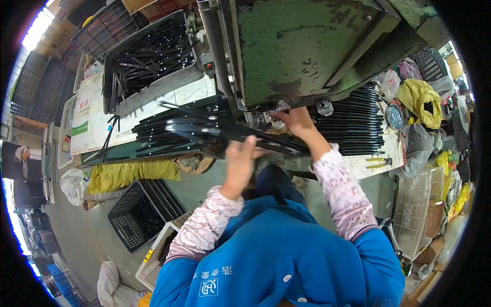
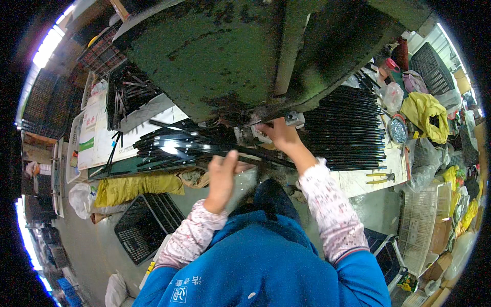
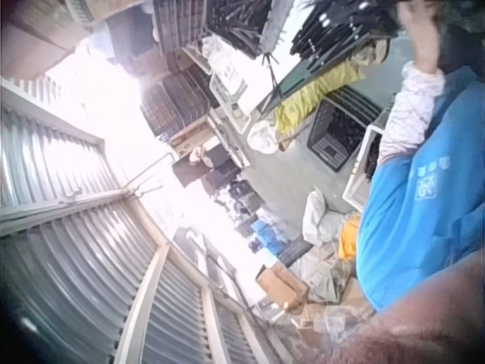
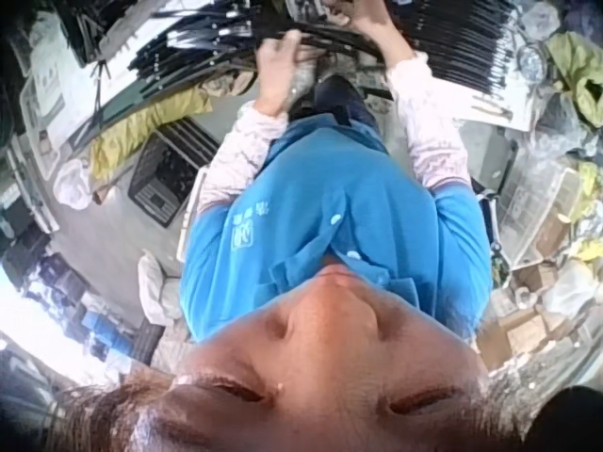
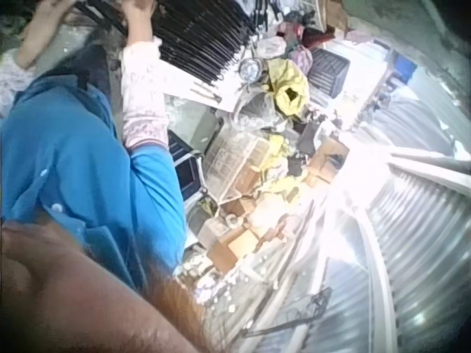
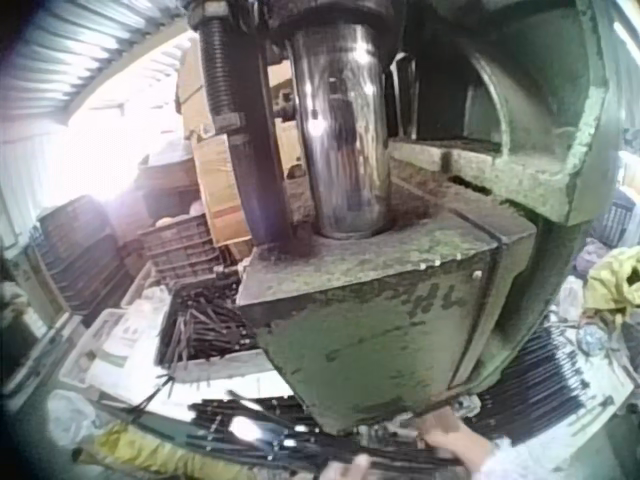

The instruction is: The person repeatedly picks up black rods from a tray and inserts them into a green machine, then removes and places them back. The process is continuous and repetitive throughout the clip.

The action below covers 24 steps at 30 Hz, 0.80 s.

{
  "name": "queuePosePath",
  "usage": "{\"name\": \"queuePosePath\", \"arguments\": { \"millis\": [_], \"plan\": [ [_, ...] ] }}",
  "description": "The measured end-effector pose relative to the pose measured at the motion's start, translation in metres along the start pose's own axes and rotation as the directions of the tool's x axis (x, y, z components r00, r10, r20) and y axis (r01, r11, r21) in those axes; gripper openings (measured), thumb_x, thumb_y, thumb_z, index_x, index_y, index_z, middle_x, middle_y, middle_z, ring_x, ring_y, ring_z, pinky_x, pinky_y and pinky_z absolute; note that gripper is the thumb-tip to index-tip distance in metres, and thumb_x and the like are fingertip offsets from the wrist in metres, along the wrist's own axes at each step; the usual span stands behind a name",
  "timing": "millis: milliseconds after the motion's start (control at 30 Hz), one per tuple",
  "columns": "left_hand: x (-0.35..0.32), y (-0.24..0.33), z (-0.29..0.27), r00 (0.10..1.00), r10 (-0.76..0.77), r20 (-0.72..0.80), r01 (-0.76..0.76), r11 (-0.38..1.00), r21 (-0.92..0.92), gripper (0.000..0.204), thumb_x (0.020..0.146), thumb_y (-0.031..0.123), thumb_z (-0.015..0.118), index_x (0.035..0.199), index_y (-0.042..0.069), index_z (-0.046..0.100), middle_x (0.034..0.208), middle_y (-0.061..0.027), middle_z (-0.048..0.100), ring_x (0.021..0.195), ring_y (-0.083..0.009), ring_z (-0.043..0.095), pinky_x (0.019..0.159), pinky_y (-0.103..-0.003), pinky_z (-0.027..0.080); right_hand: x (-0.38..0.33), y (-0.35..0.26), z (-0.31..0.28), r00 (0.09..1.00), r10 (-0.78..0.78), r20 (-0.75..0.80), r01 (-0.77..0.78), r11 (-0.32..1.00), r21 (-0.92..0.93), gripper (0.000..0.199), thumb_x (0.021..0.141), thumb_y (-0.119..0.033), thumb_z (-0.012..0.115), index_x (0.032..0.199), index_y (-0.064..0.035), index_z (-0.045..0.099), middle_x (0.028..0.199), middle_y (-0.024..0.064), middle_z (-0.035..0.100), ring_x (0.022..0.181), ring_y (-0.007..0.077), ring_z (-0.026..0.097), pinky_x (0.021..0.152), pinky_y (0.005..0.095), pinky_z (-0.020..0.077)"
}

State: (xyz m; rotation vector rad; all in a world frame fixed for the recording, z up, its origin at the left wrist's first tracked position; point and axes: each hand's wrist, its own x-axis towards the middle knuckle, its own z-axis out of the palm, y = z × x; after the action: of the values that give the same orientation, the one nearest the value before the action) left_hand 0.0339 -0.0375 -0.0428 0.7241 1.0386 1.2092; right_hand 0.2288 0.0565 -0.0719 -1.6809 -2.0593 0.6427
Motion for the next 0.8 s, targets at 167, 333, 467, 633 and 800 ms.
{"name": "queuePosePath", "arguments": {
  "millis": [167, 333, 467, 633, 800],
  "plan": [
    [0.005, 0.040, -0.045, 0.980, 0.200, 0.002, -0.199, 0.975, -0.101, 0.028, 0.099, 0.014, 0.046, 0.116, -0.008, 0.050, 0.107, -0.0231, 0.063, 0.089, -0.0280, 0.068, 0.076, -0.037, 0.059, 0.032, 0.056, 0.059, 0.928, -0.311, -0.204, 0.223, 0.904, -0.364, 0.029, 0.089, -0.012, 0.054, 0.116, -0.0016, 0.059, 0.116, 0.0189, 0.060, 0.107, 0.0380, 0.055, 0.093, 0.0439, 0.0417],
    [0.013, 0.051, -0.052, 0.975, 0.222, -0.007, -0.215, 0.933, -0.290, 0.028, 0.099, 0.015, 0.047, 0.117, -0.006, 0.050, 0.104, -0.0212, 0.064, 0.089, -0.0270, 0.068, 0.074, -0.036, 0.061, 0.033, 0.066, 0.064, 0.978, -0.160, -0.135, 0.133, 0.973, -0.187, 0.042, 0.092, -0.010, 0.046, 0.134, -0.0048, 0.048, 0.137, 0.0199, 0.047, 0.123, 0.0366, 0.047, 0.104, 0.0440, 0.0379],
    [0.025, 0.040, -0.052, 0.982, 0.190, -0.016, -0.185, 0.928, -0.323, 0.020, 0.098, 0.015, 0.050, 0.105, -0.005, 0.051, 0.095, -0.0165, 0.064, 0.087, -0.0272, 0.068, 0.073, -0.037, 0.061, 0.019, 0.063, 0.041, 0.997, -0.071, 0.009, 0.070, 0.941, -0.332, 0.042, 0.092, -0.015, 0.050, 0.134, -0.0068, 0.047, 0.138, 0.0174, 0.045, 0.124, 0.0370, 0.045, 0.104, 0.0446, 0.0364],
    [0.025, 0.038, -0.048, 0.984, 0.158, -0.086, -0.175, 0.953, -0.247, 0.019, 0.095, 0.016, 0.056, 0.091, -0.002, 0.051, 0.087, -0.0121, 0.062, 0.086, -0.0308, 0.069, 0.072, -0.039, 0.062, 0.012, 0.034, -0.003, 0.994, -0.100, 0.037, 0.104, 0.980, -0.167, 0.033, 0.088, -0.014, 0.057, 0.118, -0.0005, 0.057, 0.117, 0.0174, 0.059, 0.110, 0.0355, 0.053, 0.096, 0.0431, 0.0408],
    [0.023, 0.032, -0.052, 0.982, 0.170, -0.088, -0.185, 0.957, -0.225, 0.021, 0.098, 0.015, 0.051, 0.106, -0.004, 0.051, 0.097, -0.0152, 0.064, 0.082, -0.0249, 0.068, 0.072, -0.037, 0.061, -0.015, -0.045, -0.033, 0.954, -0.298, -0.004, 0.298, 0.951, 0.085, 0.026, 0.090, -0.019, 0.058, 0.113, -0.0098, 0.063, 0.119, 0.0093, 0.060, 0.109, 0.0253, 0.056, 0.086, 0.0375, 0.0489]
  ]
}}
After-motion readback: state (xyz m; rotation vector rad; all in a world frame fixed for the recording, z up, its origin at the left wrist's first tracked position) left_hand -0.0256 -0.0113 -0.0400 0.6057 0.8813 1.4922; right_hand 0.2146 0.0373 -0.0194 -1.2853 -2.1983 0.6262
